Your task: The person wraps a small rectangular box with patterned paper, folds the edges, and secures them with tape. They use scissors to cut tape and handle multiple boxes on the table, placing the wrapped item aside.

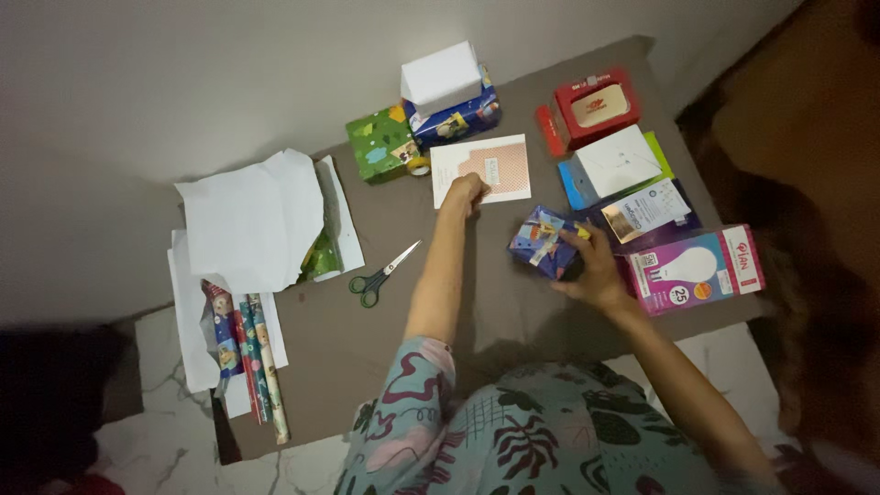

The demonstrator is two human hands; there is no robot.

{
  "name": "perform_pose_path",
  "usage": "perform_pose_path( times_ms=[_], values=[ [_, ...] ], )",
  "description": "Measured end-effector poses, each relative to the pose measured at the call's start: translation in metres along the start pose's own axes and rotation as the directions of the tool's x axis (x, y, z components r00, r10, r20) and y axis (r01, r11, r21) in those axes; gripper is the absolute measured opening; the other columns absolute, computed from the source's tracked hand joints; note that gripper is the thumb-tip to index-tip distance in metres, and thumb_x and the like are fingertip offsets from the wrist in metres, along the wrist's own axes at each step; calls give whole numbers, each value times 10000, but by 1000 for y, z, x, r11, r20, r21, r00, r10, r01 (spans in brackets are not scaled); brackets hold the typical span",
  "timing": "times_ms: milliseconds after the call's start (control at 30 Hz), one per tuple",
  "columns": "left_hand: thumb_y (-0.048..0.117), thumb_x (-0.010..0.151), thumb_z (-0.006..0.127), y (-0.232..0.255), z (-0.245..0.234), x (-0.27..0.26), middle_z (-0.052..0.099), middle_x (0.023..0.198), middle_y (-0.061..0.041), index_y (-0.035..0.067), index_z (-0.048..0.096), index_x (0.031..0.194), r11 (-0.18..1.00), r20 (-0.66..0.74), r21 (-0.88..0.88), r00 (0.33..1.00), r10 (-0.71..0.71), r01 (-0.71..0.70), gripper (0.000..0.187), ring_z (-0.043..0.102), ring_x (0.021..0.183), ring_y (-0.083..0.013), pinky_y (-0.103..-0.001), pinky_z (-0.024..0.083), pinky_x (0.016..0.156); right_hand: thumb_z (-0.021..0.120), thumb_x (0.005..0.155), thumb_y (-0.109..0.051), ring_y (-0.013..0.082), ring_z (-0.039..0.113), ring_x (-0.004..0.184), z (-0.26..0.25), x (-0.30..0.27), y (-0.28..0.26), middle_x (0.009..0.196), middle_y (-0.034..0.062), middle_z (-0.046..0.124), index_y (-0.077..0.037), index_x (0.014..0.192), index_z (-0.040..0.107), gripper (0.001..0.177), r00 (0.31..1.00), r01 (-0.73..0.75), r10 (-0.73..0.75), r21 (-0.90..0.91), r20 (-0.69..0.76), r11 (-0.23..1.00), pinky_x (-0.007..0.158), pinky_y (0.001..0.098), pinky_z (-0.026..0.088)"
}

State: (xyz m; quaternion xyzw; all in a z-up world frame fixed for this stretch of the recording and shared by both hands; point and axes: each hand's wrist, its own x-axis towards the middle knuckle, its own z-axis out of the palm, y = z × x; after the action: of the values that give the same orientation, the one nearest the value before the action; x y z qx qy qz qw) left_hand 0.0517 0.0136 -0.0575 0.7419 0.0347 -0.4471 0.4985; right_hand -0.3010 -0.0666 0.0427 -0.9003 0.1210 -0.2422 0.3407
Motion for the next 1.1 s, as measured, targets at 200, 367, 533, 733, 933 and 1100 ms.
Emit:
perform_pose_path(
  times_ms=[200,367,533,733,933,1100],
  values=[
    [248,919,693,21,-23,-75,512,572,-1,64,687,736,992,124,-119,992,-14,29,260,389,483,-123,-325,303,426,990,520,-254,432,500,1298,1,17,-12,1407,220,463,-166,1427,506,1031,994,99,-97,54,-40,994,1078,515,458],
    [225,906,733,30,-42,-157,665,700,-7,55,757,849,963,195,-32,943,270,-269,181,523,586,-116,-290,453,550,997,546,-295,436,508,1236,7,29,-28,1349,234,469,-157,1417,497,1014,995,92,-89,52,-44,994,1038,517,452],
    [235,888,766,13,-30,-185,761,847,-9,29,771,919,898,312,-12,852,420,-439,209,658,751,-76,-233,522,695,973,657,-312,408,519,1279,18,25,-35,1374,229,443,-180,1502,463,996,995,96,-92,111,-34,989,1066,487,484],
    [241,872,782,4,-9,-196,704,724,-35,-8,753,855,843,298,183,845,443,-506,252,582,608,-104,-285,470,542,972,577,-274,431,516,1248,28,15,-32,1364,252,440,-190,1484,484,1034,997,-81,82,79,-14,994,1011,500,495],
    [220,826,780,18,7,-226,710,660,-55,12,782,780,769,246,350,845,475,-535,213,613,597,-123,-306,489,550,961,620,-245,425,513,1241,51,9,-32,1355,236,464,-206,1473,490,975,975,28,-14,61,-222,998,1049,505,479],
    [209,792,774,25,14,-236,730,678,-75,27,789,814,766,149,501,912,383,-404,184,698,630,-182,-352,561,599,986,601,-289,415,493,1213,53,6,-28,1352,266,435,-168,1486,500,1016,985,41,-28,73,-171,996,1023,497,460]
  ],
)
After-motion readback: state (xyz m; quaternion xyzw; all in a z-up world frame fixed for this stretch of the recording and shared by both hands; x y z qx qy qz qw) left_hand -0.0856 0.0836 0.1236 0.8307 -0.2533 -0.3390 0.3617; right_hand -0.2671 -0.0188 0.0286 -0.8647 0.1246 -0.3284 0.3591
